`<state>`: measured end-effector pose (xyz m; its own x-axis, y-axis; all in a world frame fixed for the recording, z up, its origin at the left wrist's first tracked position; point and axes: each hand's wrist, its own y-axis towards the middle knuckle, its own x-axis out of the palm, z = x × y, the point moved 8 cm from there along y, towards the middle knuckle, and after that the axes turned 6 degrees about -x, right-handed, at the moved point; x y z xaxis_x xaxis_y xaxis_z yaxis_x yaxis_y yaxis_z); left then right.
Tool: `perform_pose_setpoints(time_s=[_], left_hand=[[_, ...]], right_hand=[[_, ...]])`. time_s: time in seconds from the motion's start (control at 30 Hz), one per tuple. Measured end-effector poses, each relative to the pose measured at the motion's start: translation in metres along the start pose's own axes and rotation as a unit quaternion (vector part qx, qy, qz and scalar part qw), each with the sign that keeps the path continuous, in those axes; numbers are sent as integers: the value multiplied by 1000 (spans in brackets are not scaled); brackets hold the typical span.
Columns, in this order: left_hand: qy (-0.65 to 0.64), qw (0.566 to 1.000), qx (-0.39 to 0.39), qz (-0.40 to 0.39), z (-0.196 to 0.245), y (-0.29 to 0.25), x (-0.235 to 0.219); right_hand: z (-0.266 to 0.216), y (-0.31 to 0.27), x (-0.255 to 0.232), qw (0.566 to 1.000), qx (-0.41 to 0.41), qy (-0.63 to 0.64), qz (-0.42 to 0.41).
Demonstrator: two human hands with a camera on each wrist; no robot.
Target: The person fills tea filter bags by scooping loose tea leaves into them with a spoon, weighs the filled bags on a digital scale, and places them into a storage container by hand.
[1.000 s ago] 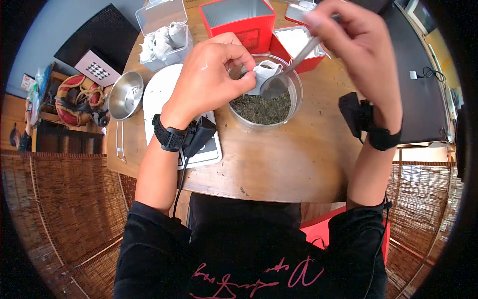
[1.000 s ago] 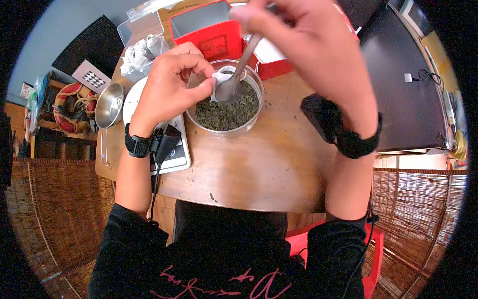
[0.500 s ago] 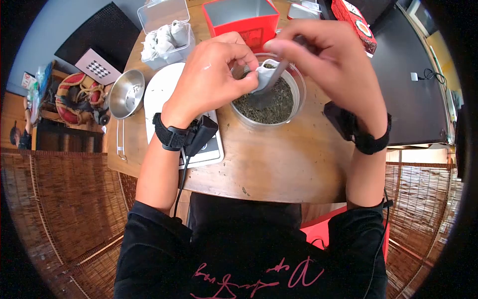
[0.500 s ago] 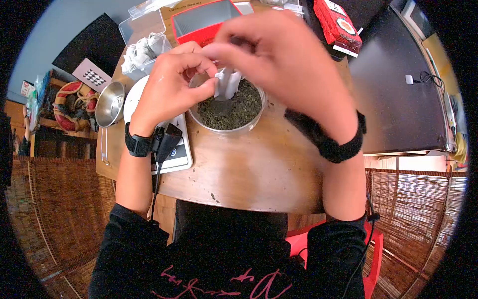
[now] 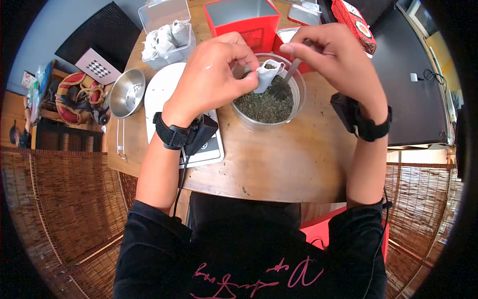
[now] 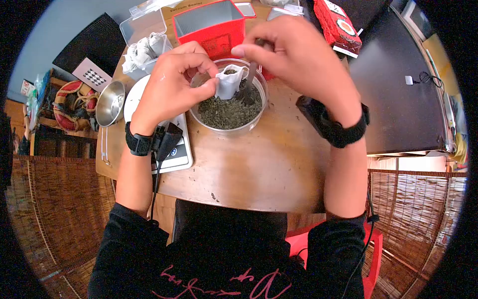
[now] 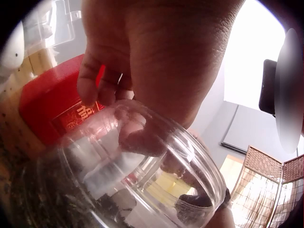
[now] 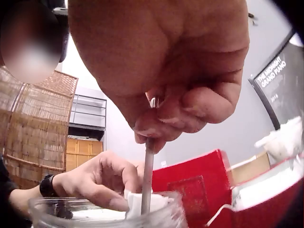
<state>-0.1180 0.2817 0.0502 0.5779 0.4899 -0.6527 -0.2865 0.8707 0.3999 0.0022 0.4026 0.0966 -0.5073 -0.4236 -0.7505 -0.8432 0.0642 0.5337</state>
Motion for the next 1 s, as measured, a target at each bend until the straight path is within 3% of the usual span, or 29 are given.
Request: perform_pose_setpoints(time_s=[0.1,0.27,0.33,0.4,0.47,0.53,0.63,1.0], left_hand=[[22,1000,-5,3,0,0,0],[17,1000,10,15,-1,-1,1],[13,1000,15,18,1,1,-2],[15,1000,10,14,0,0,-1],[7,1000,2,10,0,-1,1],[6,1000,1,13,0,0,-2],[17,1000,8,15,1,1,-3],[-33,998,-44,-12,-4,1,1]], right_hand=[[22,-6,39,965,115,206,-112],[32,-7,48,945,148,260,-129],[44,-11,52,930,198,278,-137],[50,-13,51,928,211,279,-126],[66,-21,50,909,281,288,-110],[75,-23,49,910,280,292,-94],[85,-28,44,878,329,341,-64],[104,-31,-12,887,282,355,92]])
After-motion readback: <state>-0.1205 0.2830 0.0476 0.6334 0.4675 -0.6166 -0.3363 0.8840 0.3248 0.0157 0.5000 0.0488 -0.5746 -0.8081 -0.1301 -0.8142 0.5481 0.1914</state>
